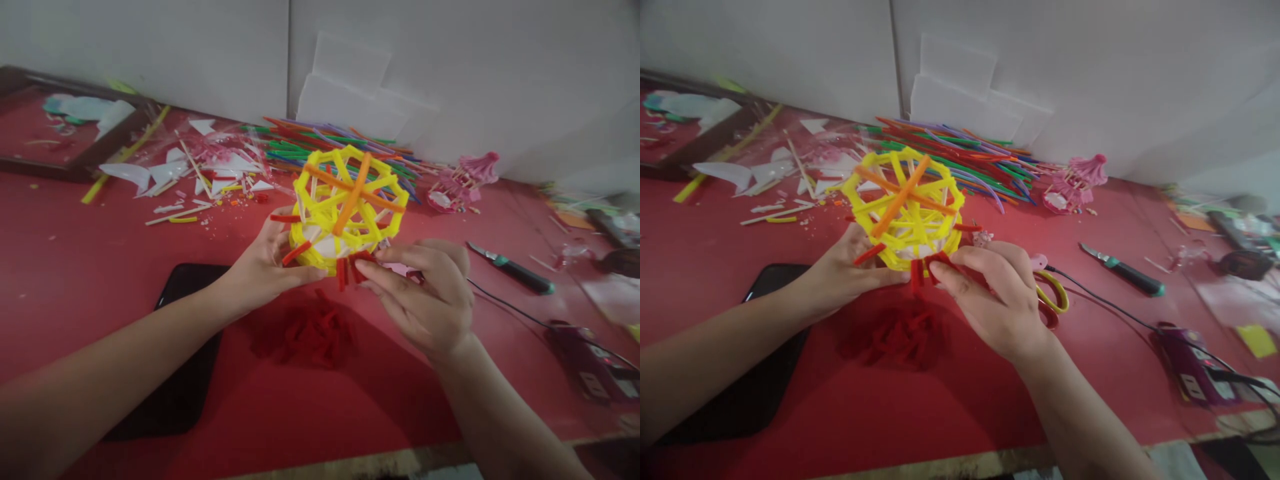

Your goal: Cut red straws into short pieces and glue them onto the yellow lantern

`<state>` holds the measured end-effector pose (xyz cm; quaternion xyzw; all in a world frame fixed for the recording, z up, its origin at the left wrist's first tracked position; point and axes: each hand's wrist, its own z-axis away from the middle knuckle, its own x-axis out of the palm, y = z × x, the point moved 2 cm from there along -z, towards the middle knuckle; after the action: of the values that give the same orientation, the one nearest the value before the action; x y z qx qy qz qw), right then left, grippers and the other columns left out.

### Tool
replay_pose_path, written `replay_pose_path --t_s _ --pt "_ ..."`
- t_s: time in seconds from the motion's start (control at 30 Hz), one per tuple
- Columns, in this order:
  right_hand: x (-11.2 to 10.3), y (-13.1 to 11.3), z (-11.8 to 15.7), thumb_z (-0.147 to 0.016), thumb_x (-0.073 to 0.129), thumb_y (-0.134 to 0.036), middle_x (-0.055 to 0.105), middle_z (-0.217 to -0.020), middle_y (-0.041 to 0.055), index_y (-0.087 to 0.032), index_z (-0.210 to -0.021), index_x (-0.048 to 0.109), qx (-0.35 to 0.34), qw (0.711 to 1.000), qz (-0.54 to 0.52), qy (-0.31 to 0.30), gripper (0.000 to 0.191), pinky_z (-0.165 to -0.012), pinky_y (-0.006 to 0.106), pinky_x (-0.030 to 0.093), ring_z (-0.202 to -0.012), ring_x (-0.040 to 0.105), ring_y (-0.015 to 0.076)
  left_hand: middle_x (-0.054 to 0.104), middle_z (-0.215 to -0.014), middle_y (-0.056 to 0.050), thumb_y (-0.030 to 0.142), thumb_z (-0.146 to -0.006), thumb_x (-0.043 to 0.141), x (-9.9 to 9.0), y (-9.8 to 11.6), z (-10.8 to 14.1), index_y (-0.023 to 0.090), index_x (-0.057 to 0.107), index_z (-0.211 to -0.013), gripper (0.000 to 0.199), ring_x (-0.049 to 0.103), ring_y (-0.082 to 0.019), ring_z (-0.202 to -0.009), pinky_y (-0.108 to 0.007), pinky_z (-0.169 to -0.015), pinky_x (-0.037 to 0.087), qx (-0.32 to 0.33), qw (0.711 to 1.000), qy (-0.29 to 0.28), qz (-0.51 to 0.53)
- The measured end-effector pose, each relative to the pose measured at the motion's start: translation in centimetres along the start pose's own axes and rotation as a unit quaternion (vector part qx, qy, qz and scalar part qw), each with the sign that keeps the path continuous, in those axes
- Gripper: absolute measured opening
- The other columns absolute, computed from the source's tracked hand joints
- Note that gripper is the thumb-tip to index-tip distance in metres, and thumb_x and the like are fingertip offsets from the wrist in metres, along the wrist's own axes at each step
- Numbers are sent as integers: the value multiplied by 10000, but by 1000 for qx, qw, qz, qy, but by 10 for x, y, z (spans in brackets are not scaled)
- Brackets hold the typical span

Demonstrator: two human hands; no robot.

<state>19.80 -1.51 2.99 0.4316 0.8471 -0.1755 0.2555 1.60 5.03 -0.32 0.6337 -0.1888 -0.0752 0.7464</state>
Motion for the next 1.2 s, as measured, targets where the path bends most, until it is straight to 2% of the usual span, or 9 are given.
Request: replay_pose_path --t_s 0.17,0.3,0.43,0.63,0.8,1.03,1.2 --pt "0 -1 1 -796 754 -172 697 -828 -1 -267 -836 742 18 1000 -1 -6 104 -752 339 514 -787 617 164 703 -1169 -33 86 -605 812 -1 -1 1 238 520 -1026 535 670 -264 -1130 -364 -921 592 0 1000 4 22" --pt "-2 2 5 -759 785 -165 693 -883 20 -249 -896 741 -6 1000 5 -22 166 -792 346 512 -833 614 174 706 -1128 -24 75 -589 813 -1 -1 2 245 537 -1021 541 669 -279 -1129 -378 -900 601 -11 1000 16 21" --pt "-5 8 9 -748 804 -263 682 -954 43 -234 -1034 716 -38 998 3 -46 301 -831 373 510 -863 619 191 684 -1180 -26 85 -595 818 -1 -1 2 246 526 -1012 534 615 -281 -1213 -387 -952 575 -12 999 27 13" --pt "-6 11 10 -759 792 -326 666 -990 57 -256 -1091 703 -35 998 20 -38 351 -849 398 498 -916 609 222 665 -1232 -40 97 -625 811 -2 -2 2 237 502 -1026 525 610 -264 -1222 -389 -993 549 -10 1000 20 22" --pt "-5 11 11 -815 728 -407 655 -1049 53 -306 -1126 686 -30 996 52 -63 330 -877 412 485 -954 595 233 685 -1188 -29 77 -624 802 0 0 3 235 513 -1011 509 643 -262 -1175 -390 -974 561 -9 1000 18 22" --pt "-5 9 11 -837 696 -423 644 -1070 67 -290 -1177 677 -25 996 34 -75 366 -911 434 469 -966 595 244 706 -1103 -12 61 -580 819 -1 -1 1 243 537 -1019 552 670 -268 -1123 -414 -954 571 -2 999 10 37" --pt "-3 6 11 -870 651 -399 637 -1095 92 -244 -1166 678 -24 996 31 -81 335 -923 441 464 -988 596 258 691 -1158 -29 97 -598 823 -2 -4 2 244 534 -1023 535 647 -271 -1159 -412 -947 569 -1 999 15 31"
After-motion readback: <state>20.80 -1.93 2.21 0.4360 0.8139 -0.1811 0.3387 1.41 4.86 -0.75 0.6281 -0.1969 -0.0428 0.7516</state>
